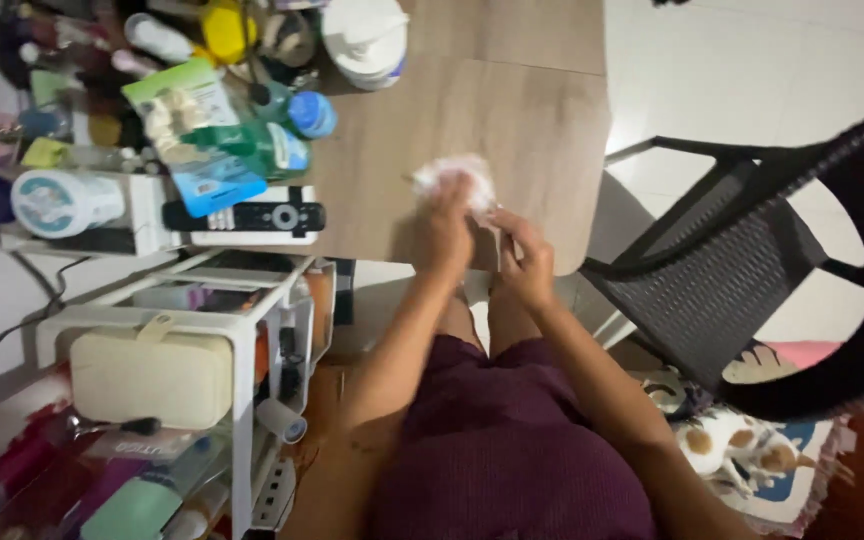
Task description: Using wet wipes to clean a desk surface, a chair, and various electronic devices like a remote control, smartphone, and laptop.
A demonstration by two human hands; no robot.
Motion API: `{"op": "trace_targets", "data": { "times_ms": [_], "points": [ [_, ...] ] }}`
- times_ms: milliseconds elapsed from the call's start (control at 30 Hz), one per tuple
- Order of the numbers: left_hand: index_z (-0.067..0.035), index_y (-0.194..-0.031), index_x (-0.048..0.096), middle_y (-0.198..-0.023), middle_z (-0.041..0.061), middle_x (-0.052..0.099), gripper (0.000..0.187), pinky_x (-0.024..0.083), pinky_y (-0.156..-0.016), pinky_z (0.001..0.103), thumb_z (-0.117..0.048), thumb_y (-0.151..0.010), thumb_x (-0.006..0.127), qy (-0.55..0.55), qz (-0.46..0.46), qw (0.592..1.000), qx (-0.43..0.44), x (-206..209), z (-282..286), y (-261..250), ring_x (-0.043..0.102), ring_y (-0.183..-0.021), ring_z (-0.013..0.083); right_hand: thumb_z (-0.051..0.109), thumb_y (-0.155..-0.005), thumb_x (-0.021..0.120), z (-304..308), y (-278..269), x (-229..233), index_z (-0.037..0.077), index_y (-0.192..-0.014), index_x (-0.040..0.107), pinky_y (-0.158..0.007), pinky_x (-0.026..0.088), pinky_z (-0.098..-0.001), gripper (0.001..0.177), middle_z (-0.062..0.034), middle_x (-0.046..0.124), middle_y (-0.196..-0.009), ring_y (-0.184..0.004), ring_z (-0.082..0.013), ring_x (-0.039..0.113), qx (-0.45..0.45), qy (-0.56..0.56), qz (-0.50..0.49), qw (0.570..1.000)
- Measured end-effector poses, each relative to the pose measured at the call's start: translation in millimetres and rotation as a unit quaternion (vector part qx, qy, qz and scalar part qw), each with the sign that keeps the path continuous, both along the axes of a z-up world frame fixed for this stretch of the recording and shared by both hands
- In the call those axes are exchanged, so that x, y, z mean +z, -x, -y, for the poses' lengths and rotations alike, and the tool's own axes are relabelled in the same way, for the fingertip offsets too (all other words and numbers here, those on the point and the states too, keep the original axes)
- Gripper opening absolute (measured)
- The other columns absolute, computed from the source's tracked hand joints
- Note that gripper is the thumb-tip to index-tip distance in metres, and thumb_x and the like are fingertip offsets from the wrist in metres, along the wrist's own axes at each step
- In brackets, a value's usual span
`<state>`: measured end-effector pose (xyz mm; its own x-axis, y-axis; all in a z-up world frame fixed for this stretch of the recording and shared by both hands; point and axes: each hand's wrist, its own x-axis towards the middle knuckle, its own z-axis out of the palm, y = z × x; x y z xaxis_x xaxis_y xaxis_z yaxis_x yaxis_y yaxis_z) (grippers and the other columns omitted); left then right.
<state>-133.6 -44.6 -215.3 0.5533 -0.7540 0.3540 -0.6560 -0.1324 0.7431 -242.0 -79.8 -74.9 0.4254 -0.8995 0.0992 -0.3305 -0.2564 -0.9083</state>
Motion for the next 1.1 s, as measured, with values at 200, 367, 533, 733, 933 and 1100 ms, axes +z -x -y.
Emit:
{"op": "trace_targets", "data": {
  "times_ms": [200,367,533,733,933,1100],
  "points": [
    [-0.006,-0.134,0.045,-0.130,0.016,0.053,0.042,0.038,-0.101,0.045,-0.001,-0.092,0.045,-0.009,0.199,0.939,-0.279,-56,-38,82,0.049,-0.121,0.0341,-0.009,-0.089,0.051,20,58,6,0.008,-0.100,0.070,-0.085,0.051,-0.0404,0.028,-0.0105,0.069,-0.096,-0.093,-0.0306,0.066,-0.090,0.009,-0.031,0.995],
    [-0.006,-0.123,0.061,-0.130,0.012,0.056,0.039,0.033,-0.108,0.036,0.007,-0.088,0.049,-0.068,-0.043,0.992,-0.102,-14,-8,44,0.046,-0.127,0.0222,-0.010,-0.085,0.053,25,115,-3,0.012,-0.101,0.071,-0.079,0.052,-0.0372,0.032,-0.0066,0.071,-0.093,-0.085,-0.0245,0.067,-0.115,-0.046,-0.058,0.991],
    [-0.010,-0.128,0.055,-0.134,0.011,0.052,0.038,0.031,-0.108,0.042,0.000,-0.092,0.050,-0.162,0.090,0.978,-0.096,7,118,53,0.042,-0.130,0.0269,-0.011,-0.083,0.054,23,161,-3,0.009,-0.100,0.070,-0.076,0.053,-0.0393,0.031,-0.0106,0.070,-0.091,-0.083,-0.0283,0.067,-0.119,-0.075,-0.069,0.988],
    [-0.008,-0.122,0.060,-0.127,0.012,0.058,0.037,0.037,-0.103,0.043,0.001,-0.087,0.056,-0.098,0.153,0.975,-0.131,-2,158,110,0.046,-0.126,0.0296,-0.013,-0.082,0.052,26,205,-7,0.005,-0.101,0.070,-0.077,0.053,-0.0414,0.031,-0.0140,0.070,-0.089,-0.085,-0.0306,0.068,-0.110,-0.130,-0.051,0.984],
    [-0.006,-0.120,0.061,-0.126,0.014,0.058,0.041,0.038,-0.103,0.043,0.002,-0.080,0.062,-0.118,0.177,0.968,-0.132,34,42,173,0.050,-0.123,0.0313,-0.012,-0.082,0.052,41,240,-11,0.007,-0.102,0.070,-0.079,0.054,-0.0394,0.033,-0.0126,0.070,-0.090,-0.085,-0.0270,0.068,-0.070,-0.174,-0.046,0.981],
    [-0.008,-0.121,0.062,-0.124,0.009,0.061,0.044,0.039,-0.105,0.035,0.008,-0.080,0.057,-0.136,0.140,0.978,-0.078,60,-27,164,0.053,-0.121,0.0251,-0.012,-0.083,0.050,55,257,0,0.003,-0.100,0.069,-0.077,0.055,-0.0445,0.030,-0.0170,0.070,-0.094,-0.086,-0.0309,0.068,-0.056,-0.193,-0.038,0.979]
  ]
}}
